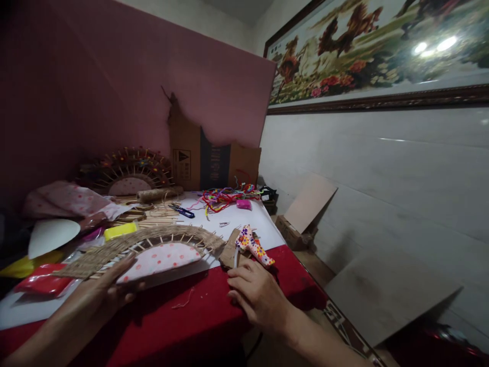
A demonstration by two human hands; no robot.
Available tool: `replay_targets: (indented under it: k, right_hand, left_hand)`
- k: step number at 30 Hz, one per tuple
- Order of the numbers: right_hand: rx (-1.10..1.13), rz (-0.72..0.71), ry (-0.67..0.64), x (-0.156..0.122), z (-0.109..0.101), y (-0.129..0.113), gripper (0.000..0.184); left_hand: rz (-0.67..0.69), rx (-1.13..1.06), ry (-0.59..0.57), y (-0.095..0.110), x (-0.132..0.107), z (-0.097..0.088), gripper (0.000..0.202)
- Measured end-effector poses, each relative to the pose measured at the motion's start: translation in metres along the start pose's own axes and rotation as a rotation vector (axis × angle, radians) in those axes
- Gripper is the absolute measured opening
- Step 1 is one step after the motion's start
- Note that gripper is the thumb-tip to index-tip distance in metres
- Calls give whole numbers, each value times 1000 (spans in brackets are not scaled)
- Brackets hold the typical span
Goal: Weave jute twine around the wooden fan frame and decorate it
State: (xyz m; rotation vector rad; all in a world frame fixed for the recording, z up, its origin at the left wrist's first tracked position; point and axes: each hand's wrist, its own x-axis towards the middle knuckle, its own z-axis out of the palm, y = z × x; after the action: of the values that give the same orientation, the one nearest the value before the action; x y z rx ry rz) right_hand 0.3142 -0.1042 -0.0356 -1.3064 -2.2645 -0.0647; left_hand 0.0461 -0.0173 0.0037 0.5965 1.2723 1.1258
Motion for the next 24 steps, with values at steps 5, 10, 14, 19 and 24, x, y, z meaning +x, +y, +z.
replay_targets:
  k: [5, 10, 14, 19, 24]
  right_hand:
    - [-45, -37, 41, 8, 1, -1, 26]
    - [-156, -51, 11, 19, 0, -3, 32]
    - [-199, -22, 3, 18, -1, 4, 33]
    - [-174, 0, 10, 16, 0, 10, 32]
    - [-147, 16, -1, 15, 3, 8, 31]
  left_hand:
    - [-32, -8, -47, -8, 3, -6, 16]
    - [-109, -15, -118, -16, -6, -7, 19]
    - [-181, -39, -132, -20, -6, -10, 21]
    - [-208, -119, -125, -21, 3, -12, 16]
    - [-280, -195, -148, -20, -2, -14, 24]
